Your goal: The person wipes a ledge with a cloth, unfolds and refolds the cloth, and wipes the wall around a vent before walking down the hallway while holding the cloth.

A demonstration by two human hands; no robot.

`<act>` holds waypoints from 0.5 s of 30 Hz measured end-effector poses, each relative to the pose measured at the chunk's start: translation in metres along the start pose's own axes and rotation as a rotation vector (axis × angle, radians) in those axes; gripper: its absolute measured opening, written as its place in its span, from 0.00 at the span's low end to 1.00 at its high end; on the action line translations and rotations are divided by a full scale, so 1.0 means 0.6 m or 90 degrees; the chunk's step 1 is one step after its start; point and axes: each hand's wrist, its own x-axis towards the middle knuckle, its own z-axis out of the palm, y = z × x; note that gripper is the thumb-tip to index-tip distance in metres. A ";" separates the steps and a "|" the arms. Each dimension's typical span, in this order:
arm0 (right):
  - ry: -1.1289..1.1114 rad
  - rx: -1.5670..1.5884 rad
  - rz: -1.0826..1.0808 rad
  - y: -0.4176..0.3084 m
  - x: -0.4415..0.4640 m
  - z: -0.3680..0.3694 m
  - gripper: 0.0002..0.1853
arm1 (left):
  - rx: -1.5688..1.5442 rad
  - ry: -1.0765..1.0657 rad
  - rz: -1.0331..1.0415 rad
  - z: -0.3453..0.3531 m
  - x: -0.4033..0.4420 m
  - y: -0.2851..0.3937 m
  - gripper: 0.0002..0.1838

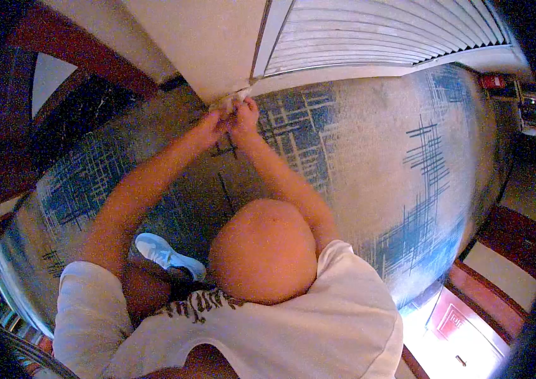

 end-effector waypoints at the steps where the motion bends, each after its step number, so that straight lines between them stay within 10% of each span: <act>1: 0.044 -0.087 -0.022 0.002 0.004 0.000 0.17 | 0.000 0.000 0.001 0.024 -0.015 0.017 0.22; 5: -0.027 0.033 0.019 -0.011 -0.021 0.010 0.14 | 0.155 0.088 0.136 -0.016 0.001 0.021 0.17; 10: -0.105 -0.125 -0.253 -0.037 -0.060 0.052 0.14 | 0.441 0.085 0.264 0.069 -0.083 0.114 0.12; 15: -0.154 -0.095 -0.306 -0.117 -0.159 0.129 0.14 | 0.275 0.000 0.301 0.209 -0.197 0.201 0.14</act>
